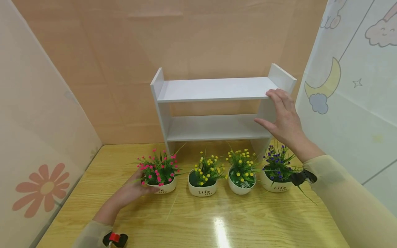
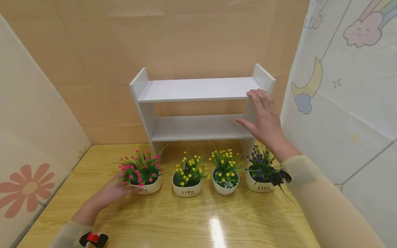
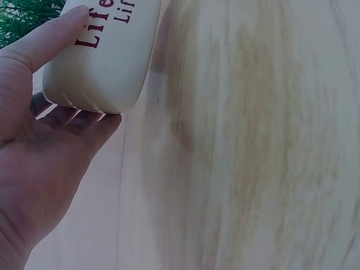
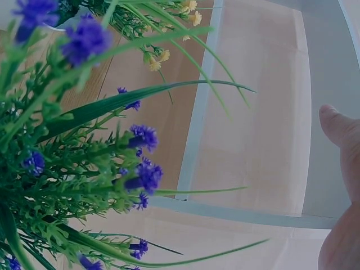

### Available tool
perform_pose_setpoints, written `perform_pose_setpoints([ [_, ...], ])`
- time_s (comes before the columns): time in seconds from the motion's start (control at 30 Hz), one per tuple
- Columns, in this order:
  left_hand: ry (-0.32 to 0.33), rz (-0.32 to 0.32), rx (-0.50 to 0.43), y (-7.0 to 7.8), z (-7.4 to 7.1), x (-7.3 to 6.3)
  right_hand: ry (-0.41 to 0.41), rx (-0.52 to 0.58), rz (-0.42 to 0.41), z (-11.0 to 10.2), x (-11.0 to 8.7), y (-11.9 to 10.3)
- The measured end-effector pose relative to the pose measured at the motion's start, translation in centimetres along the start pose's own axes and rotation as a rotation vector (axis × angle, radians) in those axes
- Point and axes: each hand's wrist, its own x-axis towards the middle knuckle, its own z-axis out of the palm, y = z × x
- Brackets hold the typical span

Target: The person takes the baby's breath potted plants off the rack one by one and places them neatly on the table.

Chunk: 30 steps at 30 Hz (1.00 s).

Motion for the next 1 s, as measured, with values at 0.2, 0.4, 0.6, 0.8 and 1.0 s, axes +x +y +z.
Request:
perform_pose_setpoints([
  [0.2, -0.015, -0.040, 0.009, 0.0, 0.2, -0.3, 0.001, 0.000, 0.006, 0.0, -0.1, 0.0],
  [0.4, -0.009, -0.056, 0.035, -0.6, 0.4, -0.2, 0.005, 0.003, 0.002, 0.0, -0.1, 0.0],
  [0.6, -0.014, 0.127, 0.053, -1.7, 0.6, 0.3, -0.002, 0.006, 0.003, 0.1, -0.1, -0.1],
  [0.8, 0.005, 0.112, 0.083, -1.5, 0.4, 0.1, 0.005, 0.005, -0.014, 0.3, 0.1, -0.1],
  [1.0, -0.009, 0.118, 0.049, -1.7, 0.4, -0.3, -0.009, 0.012, 0.003, 0.4, 0.1, -0.2],
])
